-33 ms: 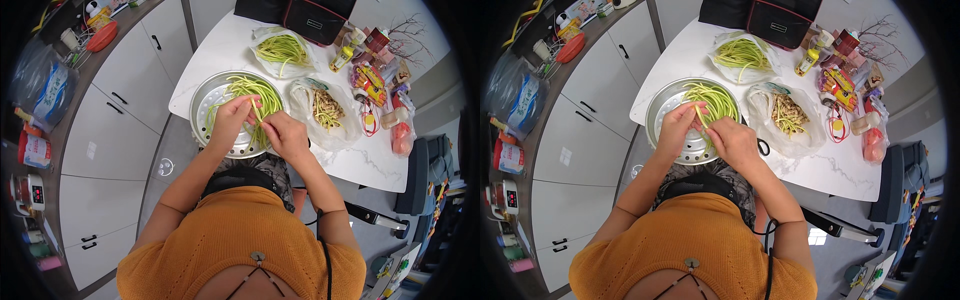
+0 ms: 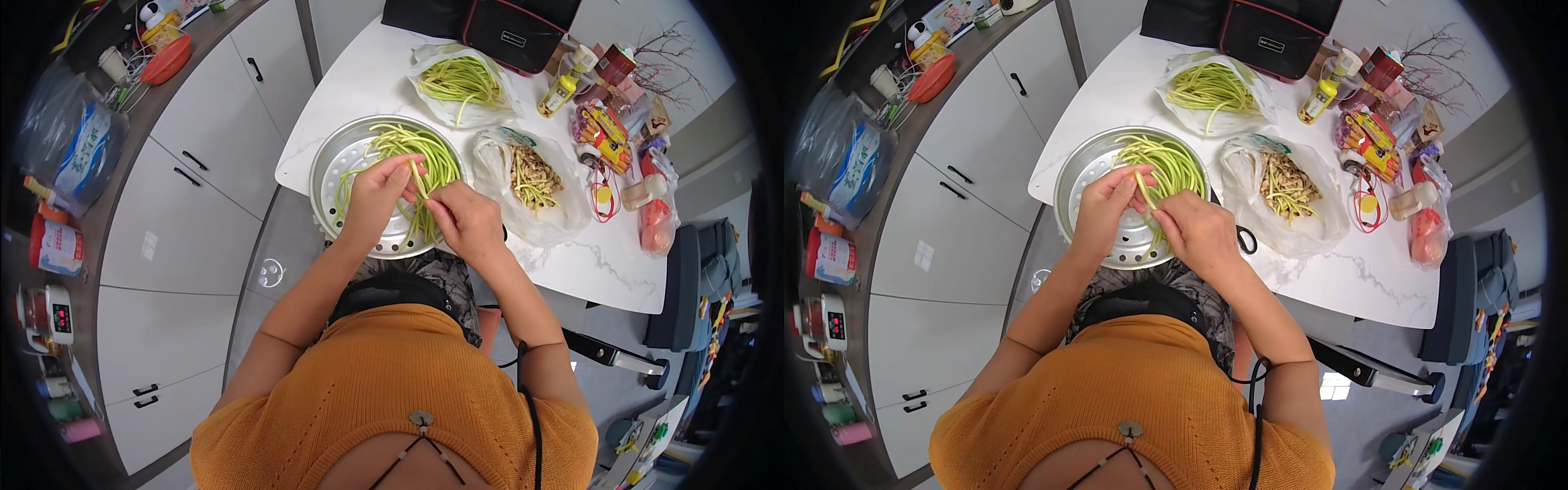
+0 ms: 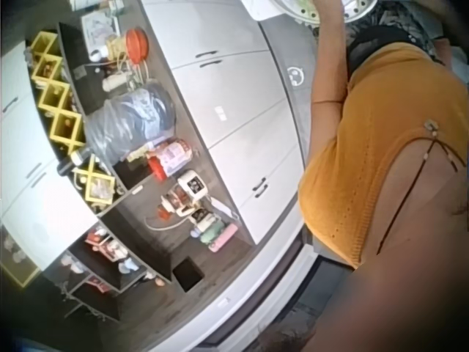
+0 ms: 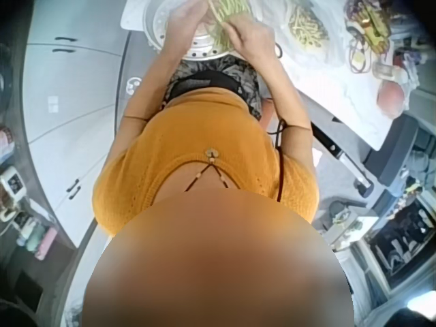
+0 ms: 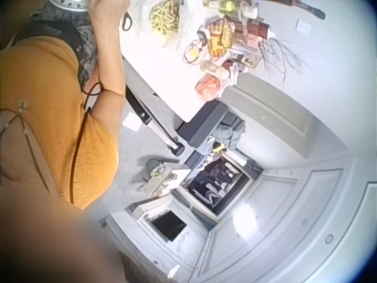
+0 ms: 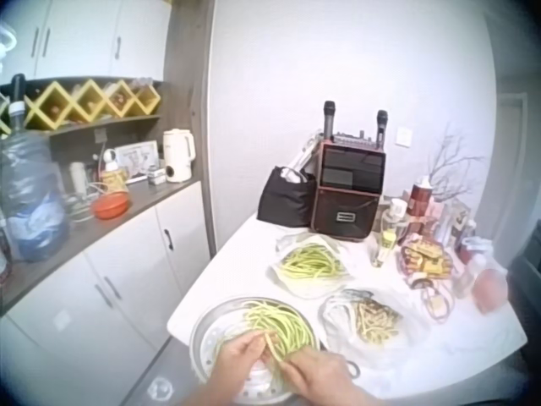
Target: The person uses scissors to trim the ends of garlic sprouts and then snaps the remaining stems by hand into a metal steamer tray.
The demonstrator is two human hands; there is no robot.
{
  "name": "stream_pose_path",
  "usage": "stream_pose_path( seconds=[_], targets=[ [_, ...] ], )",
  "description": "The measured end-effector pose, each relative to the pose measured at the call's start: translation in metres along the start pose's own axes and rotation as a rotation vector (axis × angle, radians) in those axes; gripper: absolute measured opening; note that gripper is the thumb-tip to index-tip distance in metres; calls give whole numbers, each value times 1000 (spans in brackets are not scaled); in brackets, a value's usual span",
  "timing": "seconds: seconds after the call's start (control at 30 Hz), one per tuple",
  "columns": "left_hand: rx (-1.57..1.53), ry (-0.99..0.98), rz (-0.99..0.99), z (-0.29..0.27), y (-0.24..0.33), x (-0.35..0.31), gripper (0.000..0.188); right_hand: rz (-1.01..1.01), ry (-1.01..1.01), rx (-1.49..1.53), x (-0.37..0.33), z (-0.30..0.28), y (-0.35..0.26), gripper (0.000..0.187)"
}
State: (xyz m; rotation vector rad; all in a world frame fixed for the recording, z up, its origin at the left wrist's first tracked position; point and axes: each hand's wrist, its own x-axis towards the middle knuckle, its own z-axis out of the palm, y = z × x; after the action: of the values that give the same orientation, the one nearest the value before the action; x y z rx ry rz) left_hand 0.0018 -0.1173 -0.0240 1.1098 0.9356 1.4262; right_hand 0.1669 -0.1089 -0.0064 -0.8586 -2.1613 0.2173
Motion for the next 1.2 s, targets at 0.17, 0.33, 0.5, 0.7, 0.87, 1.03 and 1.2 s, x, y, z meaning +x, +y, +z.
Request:
stream_pose_path(
  seconds=[0.17,0.33,0.5,0.7,0.87,1.03,1.2],
  targets=[
    [85,-14,67,0,4,-2,27,21,44,-13,-1,-2,5,8],
    [141,-19,148,1,-1,-3,25,11,35,-41,-2,-3,6,7],
    [186,-29,124,0,-1,-4,22,5,34,-52,-3,-3,6,7],
    [200,-25,92,-1,1,-3,19,77,43,-17,-3,-5,9,6],
    [-40,27,1,-3,1,-2,19,215,42,48,0,-14,9,5],
    [-362,106,-77,-17,-2,7,20,209,30,47,-6,-16,17,7],
    [-563,162,-119,-35,-3,13,21,363,82,62,-16,-27,36,8]
  ],
)
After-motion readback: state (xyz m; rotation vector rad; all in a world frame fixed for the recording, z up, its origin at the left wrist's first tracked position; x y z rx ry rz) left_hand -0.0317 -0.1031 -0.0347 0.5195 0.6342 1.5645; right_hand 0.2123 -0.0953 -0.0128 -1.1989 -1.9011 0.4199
